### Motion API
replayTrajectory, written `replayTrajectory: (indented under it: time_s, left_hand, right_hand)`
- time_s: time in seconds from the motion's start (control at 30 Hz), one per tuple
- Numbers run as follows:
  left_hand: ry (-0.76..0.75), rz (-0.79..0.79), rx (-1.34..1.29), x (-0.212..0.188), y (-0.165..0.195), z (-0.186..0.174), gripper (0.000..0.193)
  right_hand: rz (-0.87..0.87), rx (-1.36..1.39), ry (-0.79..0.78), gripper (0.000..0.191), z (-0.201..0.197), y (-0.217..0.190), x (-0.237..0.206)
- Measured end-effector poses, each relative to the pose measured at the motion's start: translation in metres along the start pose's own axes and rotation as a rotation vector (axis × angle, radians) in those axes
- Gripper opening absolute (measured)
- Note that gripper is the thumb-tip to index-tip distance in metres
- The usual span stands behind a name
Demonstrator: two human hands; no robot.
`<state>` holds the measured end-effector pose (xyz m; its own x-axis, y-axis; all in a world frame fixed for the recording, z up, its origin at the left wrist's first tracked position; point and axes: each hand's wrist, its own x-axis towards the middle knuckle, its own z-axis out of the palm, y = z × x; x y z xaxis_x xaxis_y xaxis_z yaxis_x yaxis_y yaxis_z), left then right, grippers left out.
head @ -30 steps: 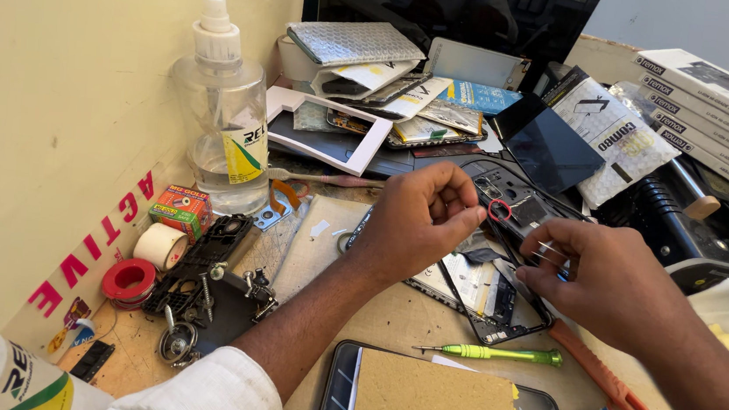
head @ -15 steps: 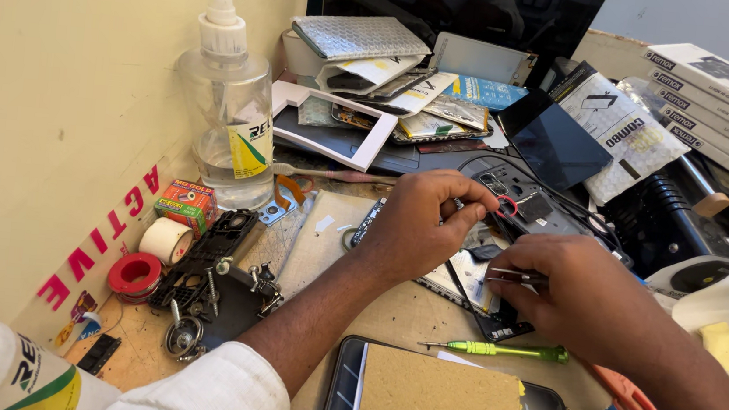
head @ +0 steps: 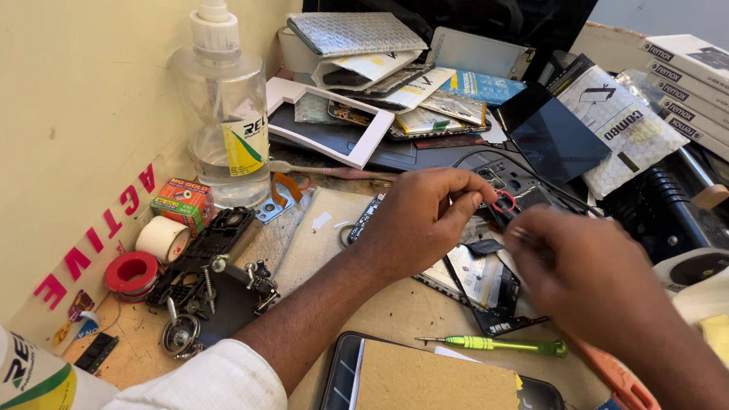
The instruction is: The person works at a cluttered repair bench, holding a disassembled phone frame and using tweezers and a screwdriver to manipulate small internal components and screws. They reposition the phone chassis repeatedly, pry and adjust parts inside the frame, and continue working on the device throughout the clip.
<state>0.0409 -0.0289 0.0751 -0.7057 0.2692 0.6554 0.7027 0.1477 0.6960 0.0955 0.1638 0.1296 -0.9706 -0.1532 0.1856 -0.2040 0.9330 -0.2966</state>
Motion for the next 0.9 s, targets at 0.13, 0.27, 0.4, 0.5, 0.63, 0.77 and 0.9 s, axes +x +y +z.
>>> replayTrajectory:
  time_s: [0.13,0.27,0.4,0.5,0.63,0.77,0.9]
  left_hand:
    - [-0.039,-0.074,0.027,0.0,0.003,-0.002,0.016]
    - [-0.009,-0.091,0.004,0.001,0.005,-0.002,0.014]
    - [0.055,-0.105,0.005,0.002,0.002,-0.001,0.015]
    - [0.121,-0.091,-0.012,0.004,-0.001,0.002,0.015]
    - [0.295,-0.067,-0.022,0.006,-0.007,0.001,0.016]
    - [0.438,-0.098,0.106,0.006,-0.013,-0.001,0.016]
    - [0.546,0.006,0.32,0.007,-0.018,0.0,0.015]
  right_hand:
    - [0.028,0.14,0.258,0.031,-0.01,0.011,0.002]
    - [0.265,-0.109,-0.012,0.021,-0.015,0.011,0.005]
    - [0.319,-0.126,-0.167,0.027,-0.012,0.002,0.008]
    - [0.304,-0.112,-0.185,0.025,-0.011,-0.002,0.007]
    - [0.305,-0.115,-0.173,0.025,-0.009,0.002,0.007]
    - [0.269,-0.122,-0.077,0.026,-0.005,0.012,0.01]
    - [0.239,-0.001,0.035,0.028,-0.004,0.022,0.009]
